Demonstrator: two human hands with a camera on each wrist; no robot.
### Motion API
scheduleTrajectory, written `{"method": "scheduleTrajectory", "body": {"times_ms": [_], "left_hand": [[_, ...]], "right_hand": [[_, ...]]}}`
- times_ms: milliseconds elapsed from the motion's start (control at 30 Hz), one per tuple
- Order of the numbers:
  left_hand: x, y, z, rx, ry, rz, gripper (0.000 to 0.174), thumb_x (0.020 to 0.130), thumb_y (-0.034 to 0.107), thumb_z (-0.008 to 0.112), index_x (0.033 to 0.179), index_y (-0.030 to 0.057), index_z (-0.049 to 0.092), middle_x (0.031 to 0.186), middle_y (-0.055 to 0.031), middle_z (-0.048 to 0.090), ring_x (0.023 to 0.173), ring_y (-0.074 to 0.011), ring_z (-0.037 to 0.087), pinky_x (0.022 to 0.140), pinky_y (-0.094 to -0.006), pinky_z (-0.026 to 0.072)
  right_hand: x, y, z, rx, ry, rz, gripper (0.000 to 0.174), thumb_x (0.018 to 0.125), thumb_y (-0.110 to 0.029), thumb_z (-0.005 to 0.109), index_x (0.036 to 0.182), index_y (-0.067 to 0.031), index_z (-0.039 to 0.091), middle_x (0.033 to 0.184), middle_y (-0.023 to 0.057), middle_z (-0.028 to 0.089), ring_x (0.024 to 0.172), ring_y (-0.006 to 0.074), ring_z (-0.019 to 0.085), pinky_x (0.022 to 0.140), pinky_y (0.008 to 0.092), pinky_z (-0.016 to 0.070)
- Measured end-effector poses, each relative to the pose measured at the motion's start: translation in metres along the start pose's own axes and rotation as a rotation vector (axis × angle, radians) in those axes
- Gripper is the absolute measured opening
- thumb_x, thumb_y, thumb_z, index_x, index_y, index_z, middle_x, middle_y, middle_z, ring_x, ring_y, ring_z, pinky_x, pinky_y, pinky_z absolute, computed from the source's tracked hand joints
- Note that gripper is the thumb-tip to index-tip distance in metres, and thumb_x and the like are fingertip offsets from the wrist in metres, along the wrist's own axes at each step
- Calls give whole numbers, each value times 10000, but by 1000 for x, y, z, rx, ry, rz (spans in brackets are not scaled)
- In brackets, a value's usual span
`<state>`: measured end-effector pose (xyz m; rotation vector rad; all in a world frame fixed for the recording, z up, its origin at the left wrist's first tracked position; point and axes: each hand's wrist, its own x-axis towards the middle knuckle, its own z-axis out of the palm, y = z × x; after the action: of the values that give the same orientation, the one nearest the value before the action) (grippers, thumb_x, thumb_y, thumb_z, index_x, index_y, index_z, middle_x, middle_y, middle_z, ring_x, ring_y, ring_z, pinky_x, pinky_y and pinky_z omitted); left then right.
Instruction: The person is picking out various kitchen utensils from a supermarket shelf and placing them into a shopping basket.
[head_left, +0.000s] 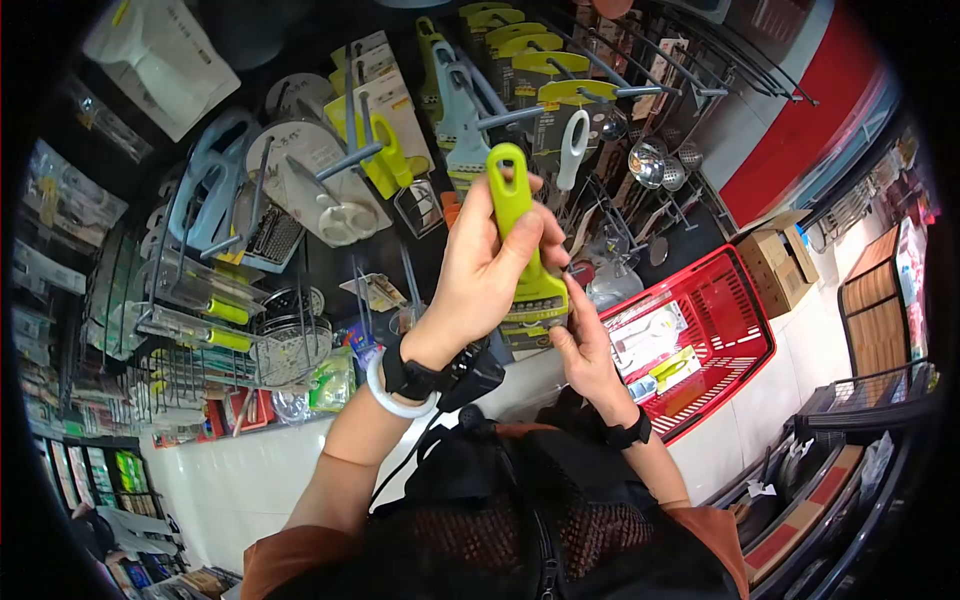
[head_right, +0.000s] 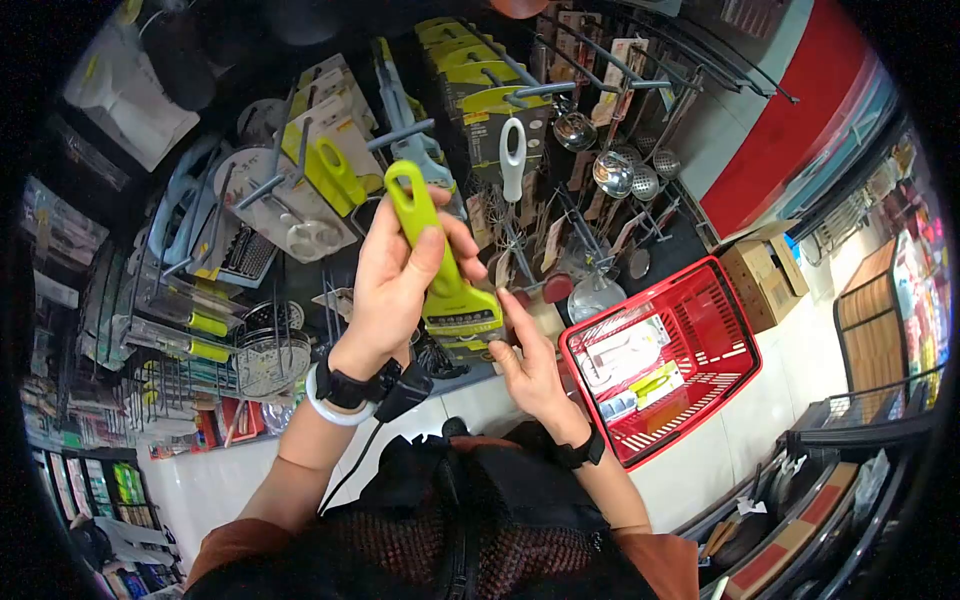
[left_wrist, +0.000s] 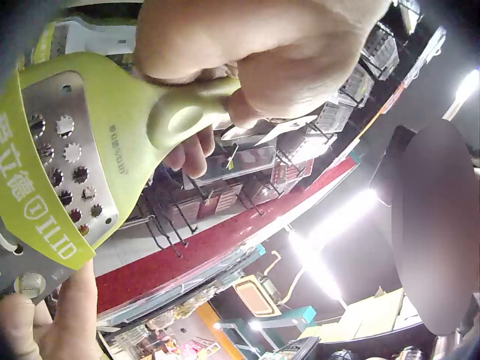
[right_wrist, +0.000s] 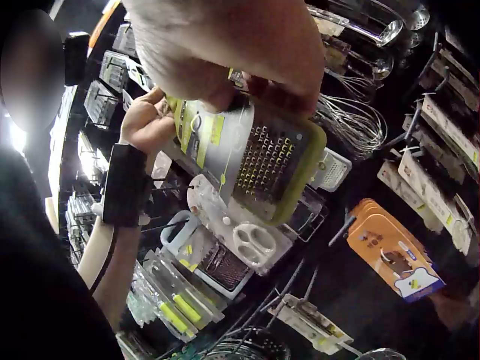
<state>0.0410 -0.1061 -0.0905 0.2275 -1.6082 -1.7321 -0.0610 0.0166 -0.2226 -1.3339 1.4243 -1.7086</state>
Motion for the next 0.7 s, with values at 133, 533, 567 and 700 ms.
{"method": "scheduleTrajectory", "body": {"times_ms": [133, 533, 567, 700], "left_hand": [[13, 3, -3, 15, 39, -21, 303, 971, 258, 425, 1179, 40, 390, 849, -73, 560, 717, -134, 582, 672, -254, 486], [35, -12, -22, 29, 101, -59, 267, 962, 228, 456, 1155, 48, 424, 800, -53, 560, 690, -129, 578, 639, -250, 489], [35, -13, -23, 28, 100, -48, 263, 962, 225, 456, 1157, 49, 434, 816, -58, 565, 704, -132, 581, 657, -253, 492], [40, -11, -25, -27, 137, -25, 262, 963, 223, 451, 1153, 45, 474, 867, -77, 579, 751, -154, 594, 713, -277, 497]], "right_hand": [[10, -6, 7, 32, 20, -24, 550, 865, -8, 515, 1380, -13, 321, 1326, 162, 454, 1181, 205, 470, 967, 305, 371], [28, -4, 17, 76, 51, 0, 572, 842, 55, 490, 1384, -23, 325, 1362, 147, 427, 1211, 187, 443, 986, 292, 355], [30, -3, 16, 76, 56, 2, 572, 842, 55, 490, 1384, -23, 325, 1362, 147, 427, 1211, 187, 443, 986, 292, 355], [34, 2, 15, -8, 81, 0, 571, 830, 48, 520, 1370, -66, 373, 1294, 167, 494, 1175, 215, 489, 960, 299, 379]]}}
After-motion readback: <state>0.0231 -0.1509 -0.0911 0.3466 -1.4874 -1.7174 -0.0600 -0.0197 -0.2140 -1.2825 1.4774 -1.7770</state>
